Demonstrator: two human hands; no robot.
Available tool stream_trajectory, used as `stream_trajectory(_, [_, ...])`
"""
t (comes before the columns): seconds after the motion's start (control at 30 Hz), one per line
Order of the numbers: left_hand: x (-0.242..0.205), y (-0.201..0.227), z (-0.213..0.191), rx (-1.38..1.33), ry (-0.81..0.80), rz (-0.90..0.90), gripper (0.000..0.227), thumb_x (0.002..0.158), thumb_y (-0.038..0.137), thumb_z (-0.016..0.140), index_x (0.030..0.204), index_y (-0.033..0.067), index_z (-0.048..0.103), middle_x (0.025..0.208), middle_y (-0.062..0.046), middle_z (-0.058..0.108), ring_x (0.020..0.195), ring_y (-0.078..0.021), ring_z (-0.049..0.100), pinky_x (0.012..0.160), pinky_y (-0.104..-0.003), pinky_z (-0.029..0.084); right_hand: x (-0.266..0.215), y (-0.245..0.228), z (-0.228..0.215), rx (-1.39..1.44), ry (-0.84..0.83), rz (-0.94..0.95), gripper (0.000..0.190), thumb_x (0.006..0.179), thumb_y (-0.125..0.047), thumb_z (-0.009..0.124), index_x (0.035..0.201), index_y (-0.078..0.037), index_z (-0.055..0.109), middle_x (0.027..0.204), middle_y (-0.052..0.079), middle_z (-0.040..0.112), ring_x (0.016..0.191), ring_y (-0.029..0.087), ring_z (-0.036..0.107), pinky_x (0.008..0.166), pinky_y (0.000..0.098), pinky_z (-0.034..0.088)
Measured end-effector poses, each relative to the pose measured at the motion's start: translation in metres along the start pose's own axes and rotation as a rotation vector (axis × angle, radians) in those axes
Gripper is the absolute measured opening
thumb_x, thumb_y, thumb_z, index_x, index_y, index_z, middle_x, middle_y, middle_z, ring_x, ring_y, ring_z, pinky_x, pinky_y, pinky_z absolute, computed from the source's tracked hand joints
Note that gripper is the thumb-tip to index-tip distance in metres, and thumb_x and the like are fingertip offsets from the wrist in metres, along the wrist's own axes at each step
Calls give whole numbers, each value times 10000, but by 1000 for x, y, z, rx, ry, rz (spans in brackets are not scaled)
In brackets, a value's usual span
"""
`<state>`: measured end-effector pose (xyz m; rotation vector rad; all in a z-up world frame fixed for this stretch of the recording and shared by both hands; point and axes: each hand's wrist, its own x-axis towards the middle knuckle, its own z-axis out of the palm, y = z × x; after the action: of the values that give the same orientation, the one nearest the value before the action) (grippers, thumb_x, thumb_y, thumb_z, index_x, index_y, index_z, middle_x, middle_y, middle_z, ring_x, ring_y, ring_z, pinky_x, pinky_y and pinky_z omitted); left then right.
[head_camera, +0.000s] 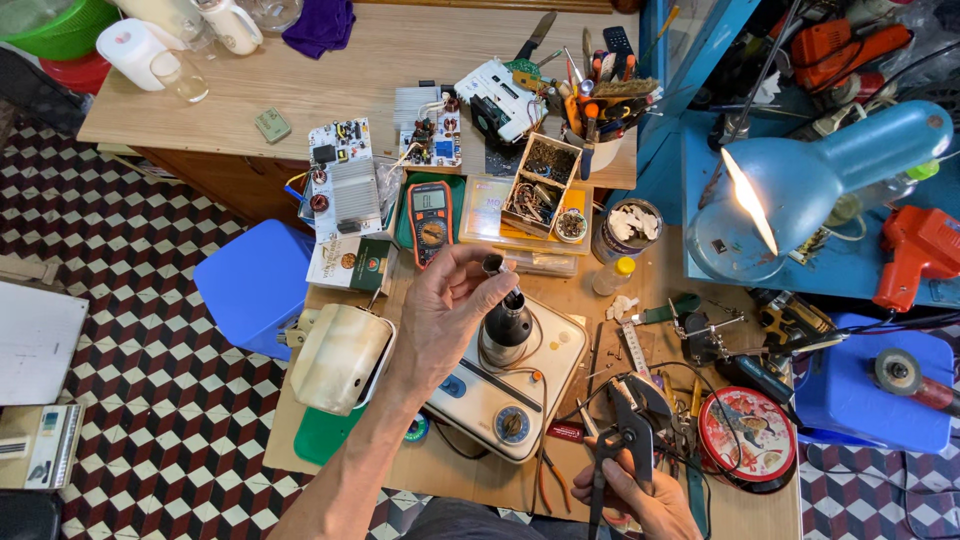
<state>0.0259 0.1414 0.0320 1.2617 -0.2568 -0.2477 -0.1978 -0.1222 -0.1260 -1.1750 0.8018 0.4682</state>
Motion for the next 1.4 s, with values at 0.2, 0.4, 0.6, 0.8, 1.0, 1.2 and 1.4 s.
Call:
stream_trajectory(0.2, [3,-2,-2,21,-17,6,339,949,172,746,1223,16,621,1131,-71,747,1042,-104,688,930,-261,577,-3,0,5,48,9,-31,474,947,-263,632,1345,-7,626,949,255,774,954,357,774,889,511,619])
stream_trajectory(0.4, [2,6,-6,104,-95,25,358,976,166,724,1273,5,605,1182,-85,748,1077,-108,682,973,-266,566,-9,-2,8,35,28,-46,479,934,-249,593,1318,34,634,969,254,778,967,347,780,891,502,622])
stream_trajectory(0.6, [0,18,-6,283,-126,38,377,975,223,695,1298,57,594,1242,-58,738,1154,-94,701,1008,-273,569,-13,-8,14,34,22,-59,466,922,-257,604,1297,18,639,969,252,775,963,346,776,890,503,617])
stream_trajectory(0.8, [3,23,-3,392,-227,76,348,1019,235,672,1330,85,630,1233,-46,744,1091,-109,705,970,-272,571,-15,-13,18,35,18,-46,434,932,-261,593,1256,22,652,984,250,771,966,339,775,891,501,619])
stream_trajectory(1.0, [4,32,-8,491,-247,23,380,1006,246,643,1360,119,589,1135,-33,753,1053,-103,737,937,-262,591,-22,-19,25,14,39,-49,435,945,-273,602,1163,94,689,972,235,778,945,323,781,896,481,637])
stream_trajectory(1.2, [6,40,-5,599,-297,131,324,1013,203,660,1313,94,602,1078,-49,756,1065,-139,757,919,-288,620,-13,-20,32,-79,215,-18,381,961,-274,603,1037,80,722,878,156,790,836,255,766,803,387,616])
stream_trajectory(1.4, [4,50,-4,832,-339,130,343,988,172,682,1323,142,616,987,-46,762,907,-122,769,761,-292,618,27,7,8,-631,343,-67,402,1013,-345,581,948,35,695,730,130,692,681,210,652,672,369,519])
